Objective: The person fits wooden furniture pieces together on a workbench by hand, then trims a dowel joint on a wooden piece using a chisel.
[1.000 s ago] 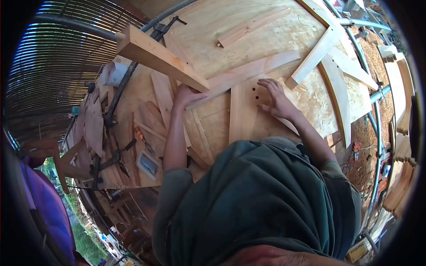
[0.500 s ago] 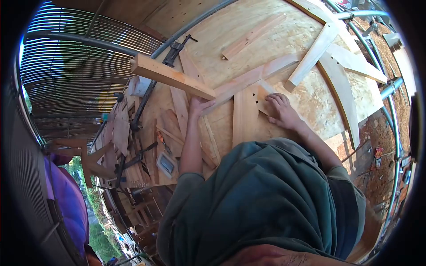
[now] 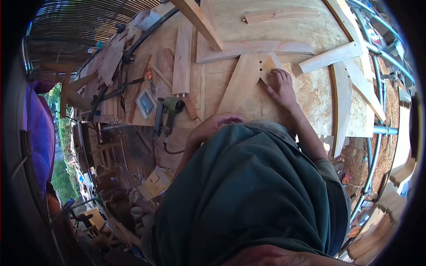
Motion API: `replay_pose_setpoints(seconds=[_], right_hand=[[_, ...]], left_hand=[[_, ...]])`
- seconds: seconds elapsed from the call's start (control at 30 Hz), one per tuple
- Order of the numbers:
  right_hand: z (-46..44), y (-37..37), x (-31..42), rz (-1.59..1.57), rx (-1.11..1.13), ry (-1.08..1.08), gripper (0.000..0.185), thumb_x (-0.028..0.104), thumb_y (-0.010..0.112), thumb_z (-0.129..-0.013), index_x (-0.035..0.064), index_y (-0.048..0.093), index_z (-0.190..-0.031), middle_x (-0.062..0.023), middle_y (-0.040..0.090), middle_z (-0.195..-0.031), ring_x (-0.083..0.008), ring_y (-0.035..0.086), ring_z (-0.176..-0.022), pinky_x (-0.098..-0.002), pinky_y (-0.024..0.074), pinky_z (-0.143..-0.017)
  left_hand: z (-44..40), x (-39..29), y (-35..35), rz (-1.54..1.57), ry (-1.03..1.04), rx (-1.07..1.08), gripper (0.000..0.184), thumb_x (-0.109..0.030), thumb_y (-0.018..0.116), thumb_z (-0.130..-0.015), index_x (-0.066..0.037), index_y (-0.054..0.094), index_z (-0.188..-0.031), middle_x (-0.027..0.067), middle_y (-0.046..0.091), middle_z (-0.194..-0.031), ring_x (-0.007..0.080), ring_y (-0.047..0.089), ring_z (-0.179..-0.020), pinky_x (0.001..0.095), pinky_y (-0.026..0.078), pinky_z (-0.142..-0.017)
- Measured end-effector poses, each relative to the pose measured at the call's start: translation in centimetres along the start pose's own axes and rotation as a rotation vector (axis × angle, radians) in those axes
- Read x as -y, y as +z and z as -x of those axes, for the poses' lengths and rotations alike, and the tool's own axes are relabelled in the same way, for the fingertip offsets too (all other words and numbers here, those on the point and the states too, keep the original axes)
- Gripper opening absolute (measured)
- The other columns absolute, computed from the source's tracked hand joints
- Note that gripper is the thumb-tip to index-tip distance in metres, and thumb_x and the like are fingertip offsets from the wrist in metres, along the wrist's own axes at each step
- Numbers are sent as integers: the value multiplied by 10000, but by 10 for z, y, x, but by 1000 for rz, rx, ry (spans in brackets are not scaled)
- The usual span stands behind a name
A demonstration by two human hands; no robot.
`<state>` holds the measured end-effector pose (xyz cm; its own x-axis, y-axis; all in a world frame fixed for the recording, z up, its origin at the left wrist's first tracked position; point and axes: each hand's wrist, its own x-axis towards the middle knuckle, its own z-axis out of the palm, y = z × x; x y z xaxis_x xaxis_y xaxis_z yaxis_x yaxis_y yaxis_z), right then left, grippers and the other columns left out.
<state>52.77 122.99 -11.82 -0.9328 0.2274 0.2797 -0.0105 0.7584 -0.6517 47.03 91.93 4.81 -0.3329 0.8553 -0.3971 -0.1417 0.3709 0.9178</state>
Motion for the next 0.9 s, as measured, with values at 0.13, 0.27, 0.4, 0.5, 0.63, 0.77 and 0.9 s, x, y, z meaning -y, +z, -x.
replay_pose_setpoints(seconds=[0.13,0.27,0.4,0.5,0.63,0.77,0.9], right_hand=[[1,2,-3,3,-28,-19,585,259,726,-838,37,520,-1339,-165,549,-1354,-369,453,-1330,-480,330,-1157],[-1,8,-3,-40,-85,-3,562,281,717,-861,14,540,-1323,-198,589,-1310,-391,511,-1274,-477,370,-1123],[7,10,1,-35,-57,40,534,306,717,-884,16,567,-1306,-207,614,-1281,-404,541,-1237,-469,404,-1089],[6,11,-3,-10,-73,38,509,301,717,-893,30,579,-1301,-203,624,-1267,-399,550,-1224,-465,416,-1073],[-4,14,-6,34,-87,1,481,284,719,-894,41,593,-1290,-194,636,-1248,-388,566,-1204,-463,426,-1061],[1,17,-2,87,-77,-10,469,293,710,-905,43,602,-1287,-177,641,-1236,-388,568,-1191,-469,426,-1054],[0,21,-11,112,-39,-75,512,367,694,-921,38,595,-1301,-177,618,-1277,-394,544,-1207,-475,406,-1065]], left_hand=[[39,40,29,-30,280,-185,546,-268,703,-954,23,540,-1385,155,632,-1306,254,605,-1190,363,459,-1047],[88,-23,49,131,520,27,474,-256,668,-968,20,560,-1338,162,635,-1283,279,603,-1154,384,455,-1023],[107,-88,79,267,842,169,408,-243,633,-982,17,580,-1292,169,638,-1259,303,602,-1119,405,452,-1000],[99,-104,100,403,1046,171,362,-234,607,-993,14,594,-1257,174,640,-1242,322,600,-1093,421,449,-983],[98,-110,127,549,1256,107,311,-221,572,-1007,11,614,-1210,181,643,-1218,346,598,-1058,442,446,-960],[126,-105,131,600,1402,-12,276,-208,537,-1022,8,634,-1164,189,646,-1195,371,597,-1023,464,442,-937],[166,-99,128,586,1492,-131,264,-196,502,-1036,5,654,-1117,196,649,-1172,395,595,-988,485,439,-914]])
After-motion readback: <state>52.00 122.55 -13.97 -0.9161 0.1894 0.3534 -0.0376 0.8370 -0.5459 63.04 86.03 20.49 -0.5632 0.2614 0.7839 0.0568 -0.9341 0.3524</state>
